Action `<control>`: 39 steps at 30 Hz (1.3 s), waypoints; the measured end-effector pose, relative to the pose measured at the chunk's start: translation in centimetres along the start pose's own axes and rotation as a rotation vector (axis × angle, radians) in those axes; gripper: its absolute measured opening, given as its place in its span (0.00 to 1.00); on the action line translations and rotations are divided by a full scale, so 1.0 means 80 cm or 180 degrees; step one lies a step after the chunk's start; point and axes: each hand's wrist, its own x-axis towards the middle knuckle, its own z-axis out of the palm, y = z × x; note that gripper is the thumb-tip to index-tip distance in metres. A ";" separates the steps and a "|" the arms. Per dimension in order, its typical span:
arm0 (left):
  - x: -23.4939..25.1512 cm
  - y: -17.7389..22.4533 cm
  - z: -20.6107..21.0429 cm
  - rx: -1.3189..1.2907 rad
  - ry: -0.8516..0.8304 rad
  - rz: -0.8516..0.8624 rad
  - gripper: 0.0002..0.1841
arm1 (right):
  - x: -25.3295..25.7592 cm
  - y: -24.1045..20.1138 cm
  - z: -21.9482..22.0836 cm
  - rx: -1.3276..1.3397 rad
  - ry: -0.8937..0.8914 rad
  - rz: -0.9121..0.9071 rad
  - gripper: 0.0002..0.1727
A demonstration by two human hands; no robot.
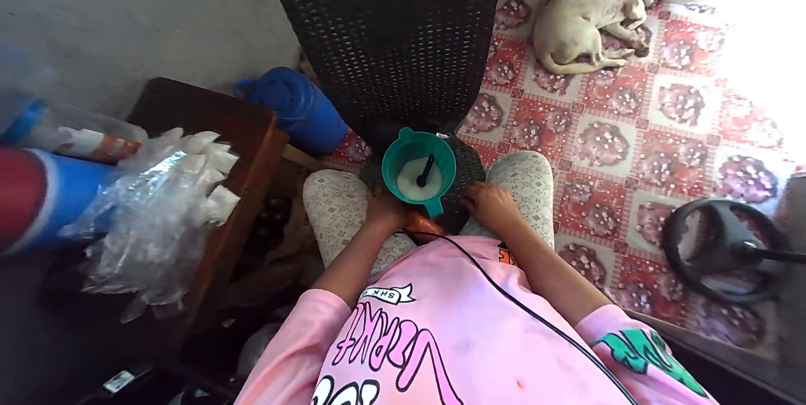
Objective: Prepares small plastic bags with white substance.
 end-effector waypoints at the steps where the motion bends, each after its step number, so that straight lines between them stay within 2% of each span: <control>1: -0.002 0.000 0.000 -0.0010 -0.0037 0.0050 0.33 | -0.001 0.000 0.000 -0.0029 -0.0028 -0.0005 0.12; 4: -0.015 -0.008 0.003 -0.0245 -0.0012 0.0433 0.21 | -0.004 0.003 -0.001 0.0101 0.0023 -0.0030 0.12; 7: -0.045 -0.019 -0.001 -0.0976 0.0211 0.0851 0.13 | -0.010 0.005 -0.007 0.0726 0.0217 0.0049 0.10; 10: -0.090 -0.032 -0.006 -0.1580 0.0810 0.1042 0.08 | -0.023 0.002 -0.021 0.1612 0.0550 0.0298 0.08; 13: -0.125 -0.045 0.002 -0.1833 0.1835 0.1320 0.05 | -0.046 -0.007 -0.041 0.2070 0.0821 0.0581 0.09; 15: -0.142 -0.045 -0.003 -0.1889 0.2468 0.1490 0.09 | -0.060 -0.020 -0.055 0.2171 0.1047 0.0419 0.08; 17: -0.156 -0.040 -0.017 -0.1905 0.2896 0.1656 0.16 | -0.069 -0.041 -0.069 0.2258 0.1225 -0.0102 0.09; 19: -0.167 -0.032 -0.034 -0.1967 0.3180 0.1812 0.22 | -0.073 -0.072 -0.090 0.2341 0.1179 -0.0676 0.11; 21: -0.176 -0.022 -0.051 -0.1986 0.3341 0.1965 0.28 | -0.077 -0.107 -0.113 0.2392 0.0984 -0.1007 0.16; 24: -0.190 -0.009 -0.072 -0.1943 0.3411 0.2219 0.31 | -0.081 -0.151 -0.140 0.2582 0.0724 -0.1183 0.26; 26: -0.200 -0.003 -0.080 -0.1910 0.3421 0.2316 0.30 | -0.077 -0.169 -0.150 0.2602 0.0565 -0.1184 0.28; 27: -0.204 0.000 -0.081 -0.1903 0.3428 0.2350 0.31 | -0.073 -0.175 -0.153 0.2570 0.0481 -0.1184 0.26; 30: -0.210 0.001 -0.080 -0.2258 0.3399 0.2566 0.38 | -0.064 -0.188 -0.151 0.2488 0.0429 -0.1399 0.09; 33: -0.203 -0.016 -0.077 -0.2693 0.2785 0.2483 0.52 | -0.067 -0.198 -0.155 0.2626 0.0507 -0.1857 0.08; 34: -0.198 -0.022 -0.076 -0.2667 0.2607 0.2420 0.52 | -0.070 -0.201 -0.159 0.2682 0.0539 -0.2007 0.08; 35: -0.193 -0.026 -0.072 -0.2669 0.2487 0.2433 0.45 | -0.072 -0.204 -0.162 0.2717 0.0551 -0.2129 0.08; 37: -0.178 -0.026 -0.063 -0.2831 0.2366 0.2592 0.22 | -0.077 -0.208 -0.170 0.2646 0.0612 -0.2259 0.08; 39: -0.170 -0.023 -0.057 -0.3060 0.2285 0.2701 0.09 | -0.084 -0.209 -0.180 0.2357 0.0823 -0.2226 0.08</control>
